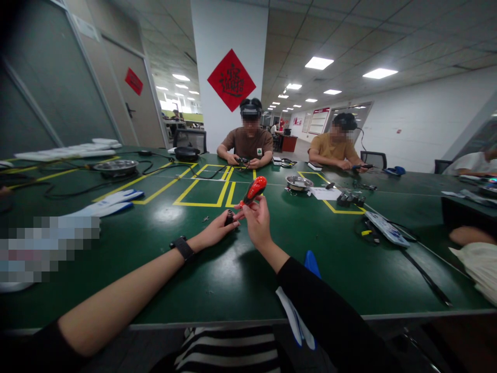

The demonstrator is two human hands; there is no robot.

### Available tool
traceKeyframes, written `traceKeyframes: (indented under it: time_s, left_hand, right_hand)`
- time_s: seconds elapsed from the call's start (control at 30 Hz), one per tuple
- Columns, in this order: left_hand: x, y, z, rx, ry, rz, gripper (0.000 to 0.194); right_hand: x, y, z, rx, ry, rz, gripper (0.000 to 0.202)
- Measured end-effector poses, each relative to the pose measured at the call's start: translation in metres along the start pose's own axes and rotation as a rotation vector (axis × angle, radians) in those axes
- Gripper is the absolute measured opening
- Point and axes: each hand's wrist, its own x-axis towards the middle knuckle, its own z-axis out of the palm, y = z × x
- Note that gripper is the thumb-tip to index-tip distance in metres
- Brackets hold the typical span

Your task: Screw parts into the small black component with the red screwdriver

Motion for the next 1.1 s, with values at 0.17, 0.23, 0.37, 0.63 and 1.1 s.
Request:
traceKeyframes:
  time_s: [0.17, 0.23, 0.37, 0.63, 1.1]
  left_hand:
    - [0.0, -0.0013, 0.0005, 0.009, -0.002, -0.013, 0.024]
    - [0.0001, -0.002, 0.0009, 0.012, -0.007, -0.008, 0.024]
    - [0.0003, -0.0017, 0.0013, 0.013, -0.006, 0.001, 0.023]
    - [-0.0001, -0.0015, 0.0011, 0.029, -0.025, 0.01, 0.02]
    - [-0.0005, -0.0027, 0.0016, -0.061, -0.053, 0.008, 0.025]
  right_hand:
    - [0.0009, 0.0, 0.0011, -0.015, 0.028, 0.023, 0.024]
    - [0.0013, 0.0002, 0.0012, -0.022, 0.043, 0.035, 0.027]
    - [0.002, 0.0003, 0.0019, -0.024, 0.084, 0.041, 0.033]
    - [0.0013, -0.003, 0.0031, -0.035, 0.092, 0.024, 0.033]
    - [0.0008, -0.0002, 0.0032, -0.013, 0.088, 0.012, 0.032]
